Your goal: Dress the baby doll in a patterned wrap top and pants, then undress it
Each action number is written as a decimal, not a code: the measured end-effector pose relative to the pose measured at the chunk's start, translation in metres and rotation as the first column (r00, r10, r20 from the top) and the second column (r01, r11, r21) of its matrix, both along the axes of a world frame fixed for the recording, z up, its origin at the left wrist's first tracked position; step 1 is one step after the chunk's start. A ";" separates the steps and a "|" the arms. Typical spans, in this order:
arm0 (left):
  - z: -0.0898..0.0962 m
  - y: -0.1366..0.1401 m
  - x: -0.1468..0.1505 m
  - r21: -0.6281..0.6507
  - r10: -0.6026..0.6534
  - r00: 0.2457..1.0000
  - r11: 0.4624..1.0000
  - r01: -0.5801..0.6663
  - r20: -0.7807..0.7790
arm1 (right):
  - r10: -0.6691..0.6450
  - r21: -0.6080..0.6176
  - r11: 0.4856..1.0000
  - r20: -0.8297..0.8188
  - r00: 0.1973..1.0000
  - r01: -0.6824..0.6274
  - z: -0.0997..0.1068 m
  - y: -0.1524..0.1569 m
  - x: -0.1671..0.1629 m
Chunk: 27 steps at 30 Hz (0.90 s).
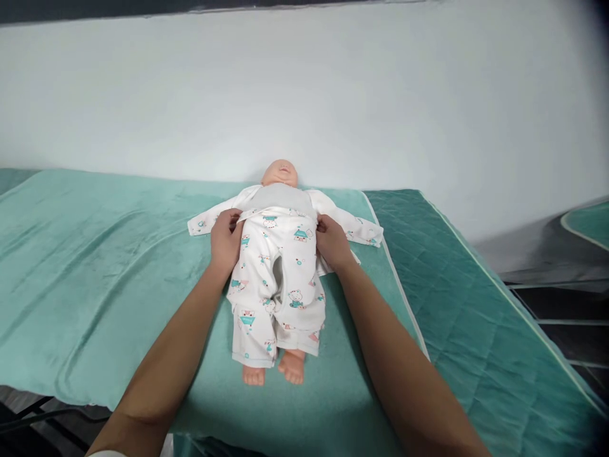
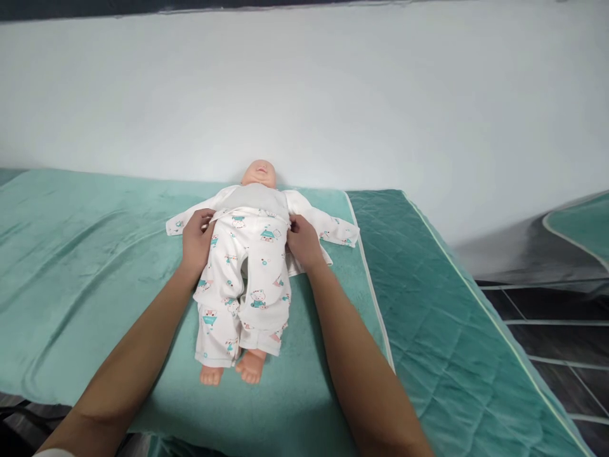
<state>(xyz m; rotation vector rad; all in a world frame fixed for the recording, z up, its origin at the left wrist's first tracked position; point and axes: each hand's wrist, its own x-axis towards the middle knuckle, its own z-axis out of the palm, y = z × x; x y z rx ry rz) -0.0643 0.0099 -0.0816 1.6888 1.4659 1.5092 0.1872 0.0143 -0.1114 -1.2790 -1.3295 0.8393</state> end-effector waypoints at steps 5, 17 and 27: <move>0.003 0.006 -0.004 0.284 -0.035 0.941 0.949 0.137 -0.337 | -0.162 0.448 0.894 0.372 0.914 -0.024 0.014 -0.014 0.000; 0.019 0.040 0.004 -0.025 -0.199 0.925 0.979 0.202 -0.325 | 0.070 0.369 0.907 0.346 0.935 -0.204 0.048 -0.006 -0.017; 0.022 0.067 0.008 -0.128 -0.330 0.925 0.942 0.310 -0.189 | 0.532 -0.046 0.846 0.141 0.835 -0.531 0.073 0.031 -0.007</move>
